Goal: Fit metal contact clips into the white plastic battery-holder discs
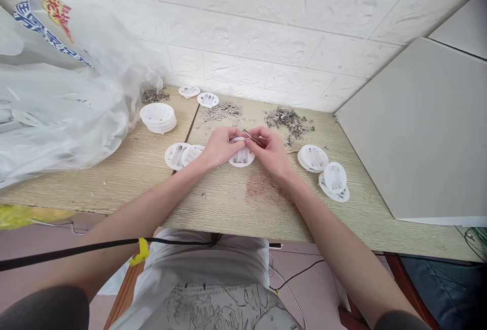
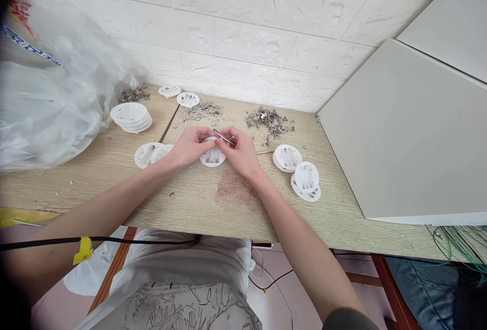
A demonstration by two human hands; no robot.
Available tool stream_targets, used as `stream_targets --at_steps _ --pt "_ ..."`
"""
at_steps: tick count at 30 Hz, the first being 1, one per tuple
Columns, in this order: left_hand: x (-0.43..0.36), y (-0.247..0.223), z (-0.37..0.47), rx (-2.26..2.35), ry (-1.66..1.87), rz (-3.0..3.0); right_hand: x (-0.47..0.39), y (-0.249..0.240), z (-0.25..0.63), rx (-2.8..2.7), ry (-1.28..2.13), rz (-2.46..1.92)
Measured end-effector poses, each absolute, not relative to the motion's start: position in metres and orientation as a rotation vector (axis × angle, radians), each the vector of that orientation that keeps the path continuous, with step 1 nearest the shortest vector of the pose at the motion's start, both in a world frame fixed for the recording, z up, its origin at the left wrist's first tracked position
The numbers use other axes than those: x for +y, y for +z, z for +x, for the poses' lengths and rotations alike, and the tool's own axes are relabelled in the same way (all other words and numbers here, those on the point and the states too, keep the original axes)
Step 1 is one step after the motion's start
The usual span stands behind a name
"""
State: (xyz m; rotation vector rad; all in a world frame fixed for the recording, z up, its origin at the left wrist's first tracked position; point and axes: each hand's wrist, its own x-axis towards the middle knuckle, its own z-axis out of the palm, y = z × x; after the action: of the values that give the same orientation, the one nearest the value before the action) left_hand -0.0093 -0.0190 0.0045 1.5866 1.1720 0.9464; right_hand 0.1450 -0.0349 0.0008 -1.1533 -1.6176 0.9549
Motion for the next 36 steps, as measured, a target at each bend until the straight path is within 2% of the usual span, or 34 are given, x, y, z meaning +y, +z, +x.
stream_targets --at_steps 16,36 --pt "-0.0190 0.0038 -0.0113 1.152 0.915 1.705 -0.0354 -0.0018 0.1459 -1.666 0.885 -1.169" --pt "-0.0152 -0.0018 -0.0109 1.073 0.993 1.561 -0.0325 -0.0039 0.1471 -1.640 0.861 -1.156"
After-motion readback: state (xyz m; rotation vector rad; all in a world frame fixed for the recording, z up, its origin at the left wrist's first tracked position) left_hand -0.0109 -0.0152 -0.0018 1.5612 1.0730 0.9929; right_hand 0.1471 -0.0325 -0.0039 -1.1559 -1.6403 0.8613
